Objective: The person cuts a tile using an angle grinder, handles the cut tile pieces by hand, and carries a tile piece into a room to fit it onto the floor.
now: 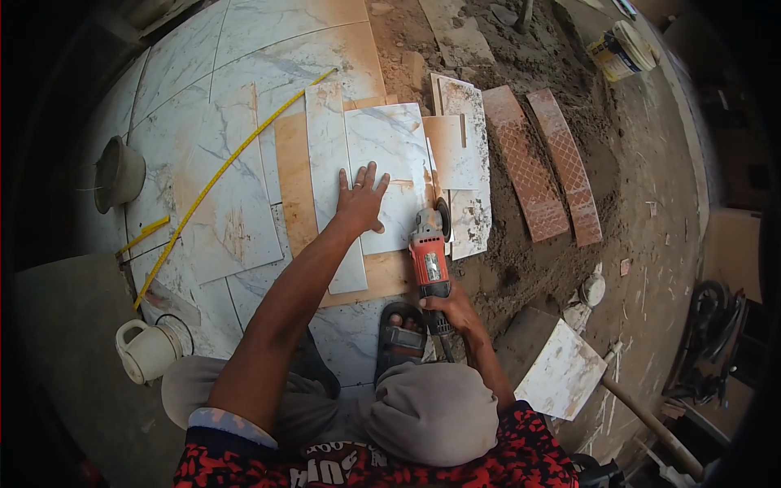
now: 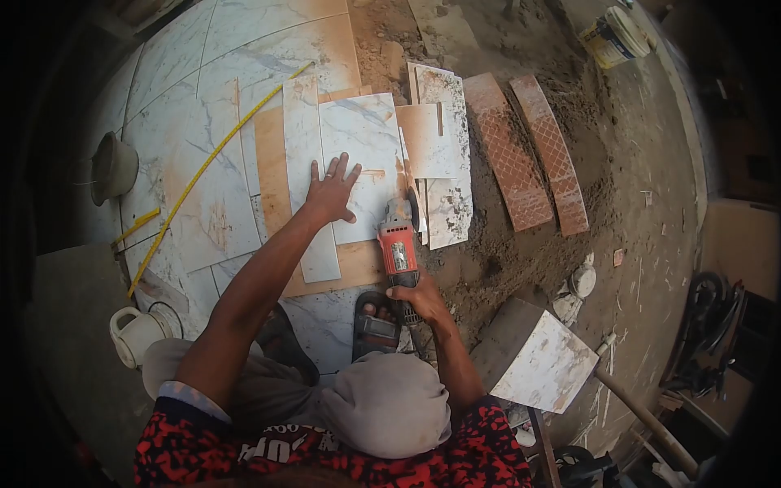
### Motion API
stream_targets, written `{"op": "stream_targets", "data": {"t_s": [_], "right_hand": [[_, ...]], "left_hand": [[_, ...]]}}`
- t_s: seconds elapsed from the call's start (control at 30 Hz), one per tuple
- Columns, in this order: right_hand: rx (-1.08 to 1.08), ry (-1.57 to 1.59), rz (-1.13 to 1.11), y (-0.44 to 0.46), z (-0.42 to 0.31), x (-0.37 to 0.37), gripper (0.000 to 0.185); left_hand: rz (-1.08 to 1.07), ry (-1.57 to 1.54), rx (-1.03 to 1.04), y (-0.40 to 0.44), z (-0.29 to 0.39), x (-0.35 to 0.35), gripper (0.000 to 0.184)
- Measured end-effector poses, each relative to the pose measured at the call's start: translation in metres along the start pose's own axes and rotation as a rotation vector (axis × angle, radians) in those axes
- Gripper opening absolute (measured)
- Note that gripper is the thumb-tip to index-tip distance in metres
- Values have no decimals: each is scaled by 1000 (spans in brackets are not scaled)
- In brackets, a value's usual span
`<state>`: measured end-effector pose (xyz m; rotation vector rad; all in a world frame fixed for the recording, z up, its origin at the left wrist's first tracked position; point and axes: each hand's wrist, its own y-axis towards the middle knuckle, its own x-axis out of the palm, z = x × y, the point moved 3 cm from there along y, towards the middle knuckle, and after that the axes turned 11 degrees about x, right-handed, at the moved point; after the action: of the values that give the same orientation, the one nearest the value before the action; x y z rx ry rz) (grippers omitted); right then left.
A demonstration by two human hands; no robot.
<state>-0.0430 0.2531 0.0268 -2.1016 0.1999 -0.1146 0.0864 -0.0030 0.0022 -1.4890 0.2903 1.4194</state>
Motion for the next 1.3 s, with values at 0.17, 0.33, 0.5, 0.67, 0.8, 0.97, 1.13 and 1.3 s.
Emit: {"op": "stream_targets", "data": {"t_s": [0.17,0.33,0.5,0.67,0.8,0.97,1.13,1.3], "right_hand": [[9,18,-17,5,-4,1,69],[-17,7,-14,-7,-5,1,67],[17,9,-20,-10,-6,2,65],[-10,28,-22,3,-2,2,66],[-13,15,-26,-7,-4,1,67],[-16,-6,-5,-12,-6,3,67],[20,-20,7,-5,-6,3,69],[-9,-19,-10,-10,-1,2,69]], "left_hand": [[7,-2,1,0,-1,-1,128],[1,-5,-1,0,1,-1,127],[0,-7,0,0,0,-1,127],[-3,-9,-4,0,0,-3,127],[11,1,1,0,0,0,126],[12,-1,4,0,0,0,126],[15,-4,0,0,1,0,126],[20,-5,3,-1,0,0,126]]}}
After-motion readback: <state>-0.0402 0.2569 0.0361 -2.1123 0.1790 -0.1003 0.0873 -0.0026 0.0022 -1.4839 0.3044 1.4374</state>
